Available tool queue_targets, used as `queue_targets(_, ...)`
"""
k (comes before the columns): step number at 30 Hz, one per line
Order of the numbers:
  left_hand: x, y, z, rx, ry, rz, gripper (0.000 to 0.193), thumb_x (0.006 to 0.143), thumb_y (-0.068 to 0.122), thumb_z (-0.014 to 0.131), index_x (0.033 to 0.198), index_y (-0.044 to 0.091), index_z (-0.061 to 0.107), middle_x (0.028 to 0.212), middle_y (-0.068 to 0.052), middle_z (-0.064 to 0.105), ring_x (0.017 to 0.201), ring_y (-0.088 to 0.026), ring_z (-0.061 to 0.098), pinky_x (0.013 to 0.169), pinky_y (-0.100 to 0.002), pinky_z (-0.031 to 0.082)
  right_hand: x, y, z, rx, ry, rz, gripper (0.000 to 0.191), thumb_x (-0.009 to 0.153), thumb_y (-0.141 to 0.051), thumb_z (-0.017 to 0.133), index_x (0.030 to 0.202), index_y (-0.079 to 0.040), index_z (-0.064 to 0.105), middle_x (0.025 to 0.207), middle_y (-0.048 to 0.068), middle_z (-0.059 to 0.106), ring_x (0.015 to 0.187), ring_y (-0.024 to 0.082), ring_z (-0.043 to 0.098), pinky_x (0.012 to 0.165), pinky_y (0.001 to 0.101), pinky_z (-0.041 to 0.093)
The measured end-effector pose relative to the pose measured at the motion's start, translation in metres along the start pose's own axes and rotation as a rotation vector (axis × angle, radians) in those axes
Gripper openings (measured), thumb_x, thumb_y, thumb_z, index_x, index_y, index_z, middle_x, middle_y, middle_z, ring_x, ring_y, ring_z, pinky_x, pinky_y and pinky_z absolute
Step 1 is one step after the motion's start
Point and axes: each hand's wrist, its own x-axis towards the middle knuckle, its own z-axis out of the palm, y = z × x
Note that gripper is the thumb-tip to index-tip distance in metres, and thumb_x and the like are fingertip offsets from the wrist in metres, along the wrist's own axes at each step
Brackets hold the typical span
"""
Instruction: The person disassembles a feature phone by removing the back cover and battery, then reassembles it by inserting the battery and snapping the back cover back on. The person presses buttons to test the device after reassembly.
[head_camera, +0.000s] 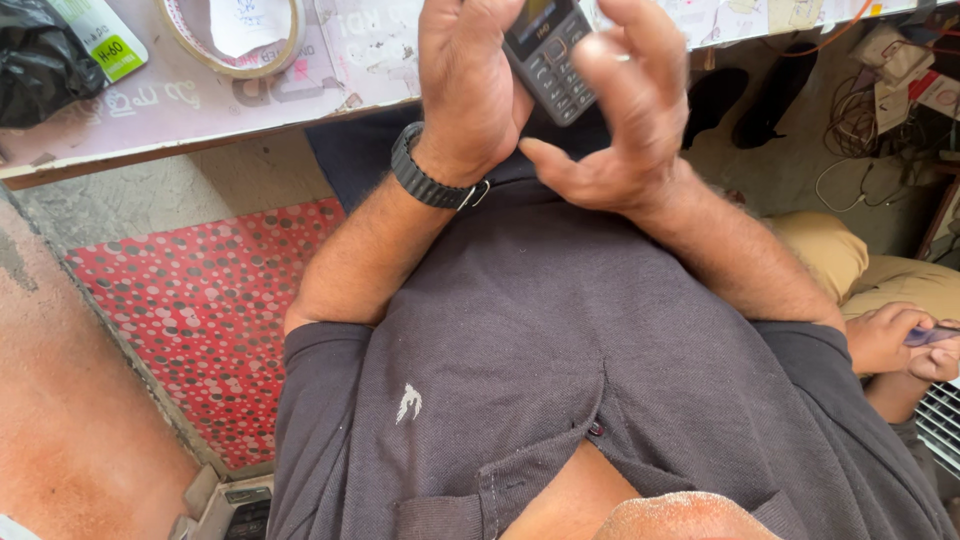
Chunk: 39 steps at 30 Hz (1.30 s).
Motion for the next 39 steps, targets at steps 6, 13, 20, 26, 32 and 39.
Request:
queue_targets(6,-0.003,0.003,0.001,0.041,0.066,0.016,0.023,0.114,0.018,0.06,0.103,-0.001,0.068,0.096,-0.005,0.071,0.091,-0.013,0.068,0.086,-0.03,0.056,-0.003,0.012,0.006,-0.15,-0.129,-0.166,0.051,0.105,-0.008,0.079,0.15,-0.015,0.056,0.147,0.021,0.048,0.126,0.033,0.059,0.098,0.0435,0.063)
queue_targets(13,-0.004,0.005,0.009,-0.014,-0.056,-0.032,0.026,0.116,0.029,0.058,0.116,0.003,0.063,0.106,-0.005,0.069,0.102,-0.015,0.066,0.098,-0.033,0.054,-0.003,0.015,0.0,-0.066,-0.062,-0.153,0.041,0.112,-0.003,0.074,0.146,-0.005,0.051,0.145,0.024,0.055,0.119,0.036,0.067,0.095,0.0428,0.063)
queue_targets(20,-0.009,0.029,0.017,0.49,-0.271,0.034,0.038,0.115,0.038,0.056,0.138,0.011,0.045,0.125,0.001,0.061,0.113,-0.011,0.061,0.102,-0.028,0.053,0.003,0.008,-0.017,0.27,0.017,0.098,0.03,0.111,-0.009,0.063,0.138,-0.007,0.05,0.138,0.022,0.063,0.121,0.036,0.069,0.097,0.0425,0.062)
queue_targets(26,0.003,0.07,0.02,1.039,-0.513,0.265,0.04,0.109,0.025,0.077,0.138,0.012,0.052,0.128,-0.006,0.064,0.109,-0.018,0.067,0.096,-0.029,0.057,0.002,0.003,-0.033,0.412,-0.008,0.199,0.027,0.111,-0.015,0.061,0.135,-0.008,0.05,0.134,0.022,0.065,0.116,0.029,0.069,0.094,0.0367,0.062)
queue_targets(32,0.01,0.087,0.029,1.228,-0.659,0.436,0.041,0.111,0.022,0.078,0.138,0.008,0.052,0.128,-0.011,0.066,0.11,-0.025,0.069,0.092,-0.035,0.06,0.0,0.003,-0.034,0.556,-0.031,0.232,0.028,0.116,-0.019,0.059,0.14,-0.011,0.049,0.139,0.021,0.063,0.1,0.023,0.072,0.088,0.0336,0.064)
queue_targets(39,0.013,0.082,0.03,1.189,-0.658,0.406,0.034,0.113,0.023,0.074,0.135,0.008,0.052,0.126,-0.011,0.066,0.109,-0.023,0.07,0.091,-0.033,0.061,-0.002,0.004,-0.036,0.525,-0.034,0.237,0.028,0.116,-0.02,0.059,0.14,-0.01,0.047,0.139,0.022,0.063,0.1,0.023,0.072,0.088,0.033,0.064)
